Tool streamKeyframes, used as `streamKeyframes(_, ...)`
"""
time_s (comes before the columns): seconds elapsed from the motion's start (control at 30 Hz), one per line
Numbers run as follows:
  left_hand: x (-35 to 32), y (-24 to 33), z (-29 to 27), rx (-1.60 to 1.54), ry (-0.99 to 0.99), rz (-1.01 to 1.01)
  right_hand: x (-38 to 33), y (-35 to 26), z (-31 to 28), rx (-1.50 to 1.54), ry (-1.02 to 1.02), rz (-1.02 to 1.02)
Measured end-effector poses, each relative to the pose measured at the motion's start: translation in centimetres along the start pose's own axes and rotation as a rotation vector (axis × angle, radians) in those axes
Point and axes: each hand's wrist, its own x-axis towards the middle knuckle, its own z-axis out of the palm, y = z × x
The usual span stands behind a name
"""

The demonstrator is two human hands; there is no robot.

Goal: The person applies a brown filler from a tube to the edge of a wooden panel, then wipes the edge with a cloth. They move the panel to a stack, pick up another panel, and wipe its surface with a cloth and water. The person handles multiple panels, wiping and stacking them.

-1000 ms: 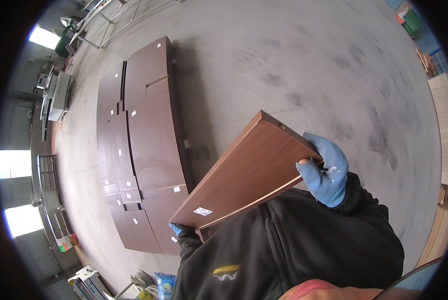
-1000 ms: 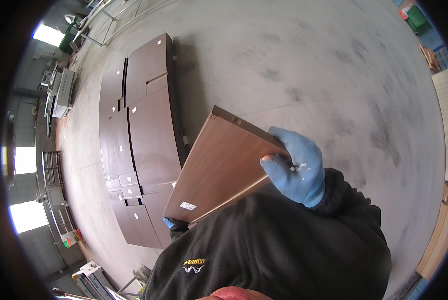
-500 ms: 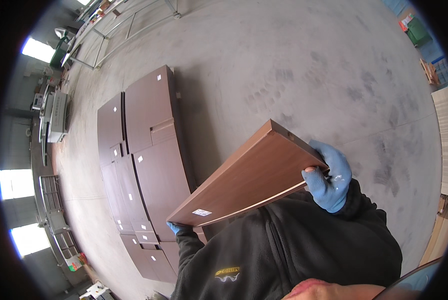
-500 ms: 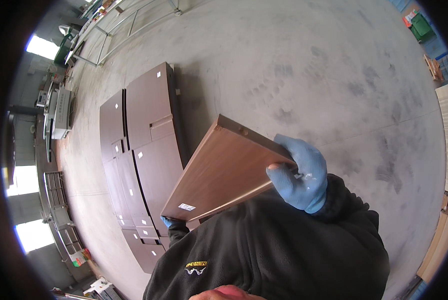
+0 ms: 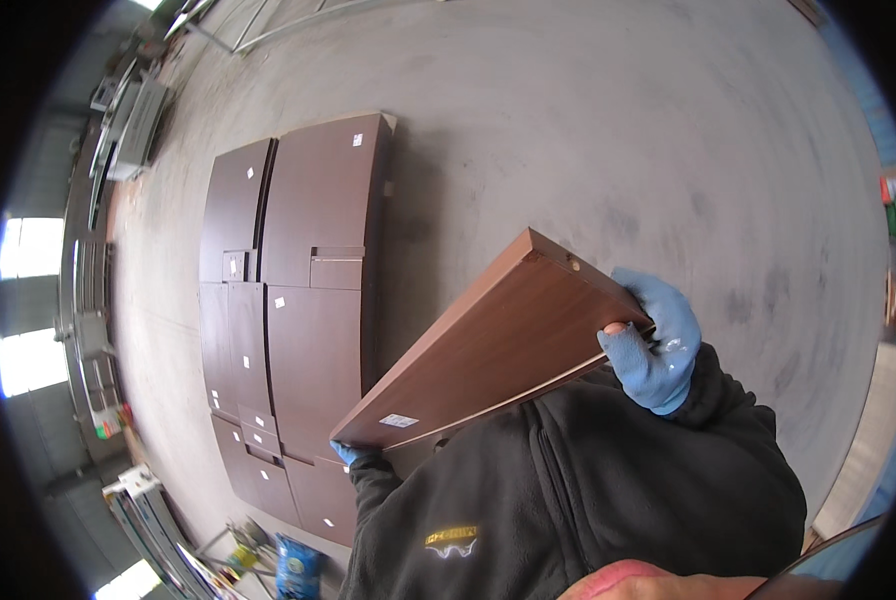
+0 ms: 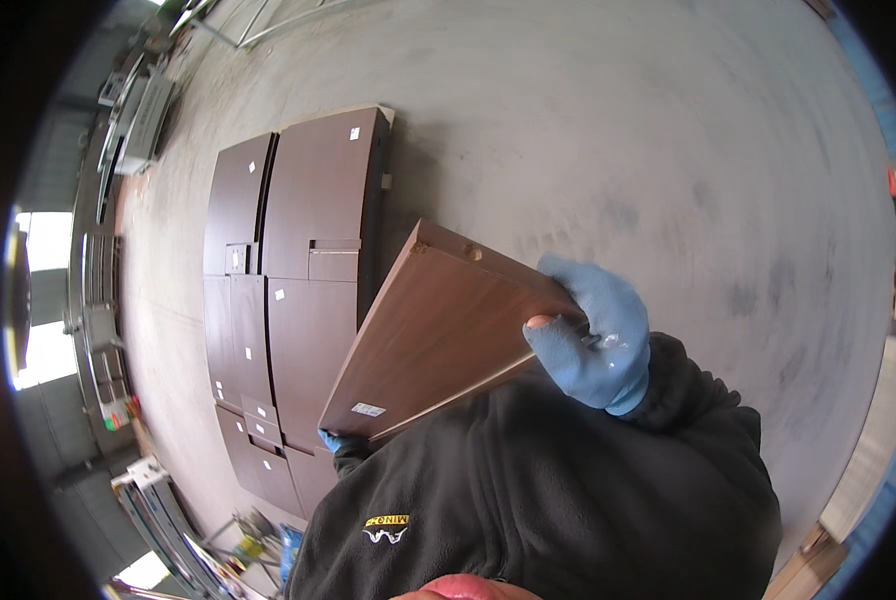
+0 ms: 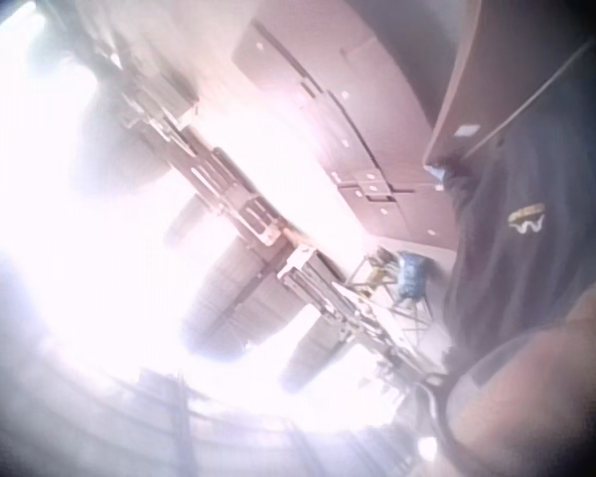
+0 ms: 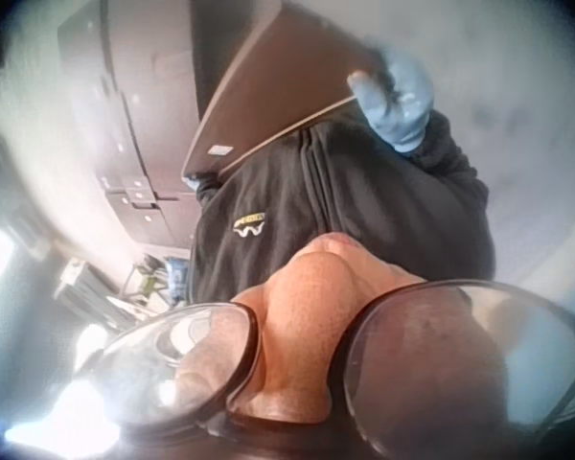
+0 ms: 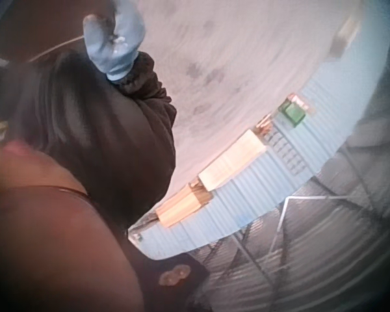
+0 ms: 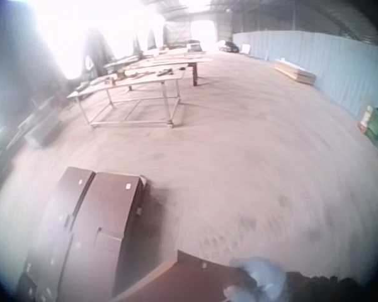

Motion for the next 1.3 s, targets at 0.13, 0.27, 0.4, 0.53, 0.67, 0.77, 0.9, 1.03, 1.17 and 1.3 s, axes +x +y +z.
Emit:
streamKeyframes(0.13,0.8,-1.5,3.0,0.008,0.220,0.057,9.4,4.2,1.4,0.134,-0.116,0.051)
streamKeyframes(0.27,6.9,-3.0,8.1,-0.047,0.027,0.106,19.0,9.3,4.9,0.074,-0.136,-0.001)
streamKeyframes(0.4,12.1,-0.8,14.8,-0.126,0.011,0.031,28.6,12.0,8.0,0.029,-0.068,0.002)
streamKeyframes(0.53,16.0,3.6,22.8,-0.047,0.121,0.040,37.3,12.6,8.4,0.072,-0.101,0.036)
streamKeyframes(0.67,19.3,6.5,28.5,-0.174,-0.043,0.025,44.3,14.0,8.9,0.081,-0.184,0.002)
streamKeyframes(0.77,18.4,5.4,31.3,-0.198,-0.010,0.036,49.9,16.1,10.6,0.061,-0.123,-0.141)
streamKeyframes(0.9,14.3,2.5,36.6,0.015,0.481,0.088,59.3,19.9,12.5,0.206,-0.292,0.252)
streamKeyframes(1.03,11.2,-1.5,42.5,0.025,0.571,0.040,68.1,26.2,16.7,0.219,-0.410,0.371)
streamKeyframes(1.17,9.6,-4.2,45.7,-0.061,0.757,-0.110,74.1,31.9,22.0,0.146,-0.578,0.483)
streamKeyframes(1.3,11.1,-5.5,46.9,-0.150,0.783,-0.078,79.7,35.6,27.7,0.076,-0.780,0.635)
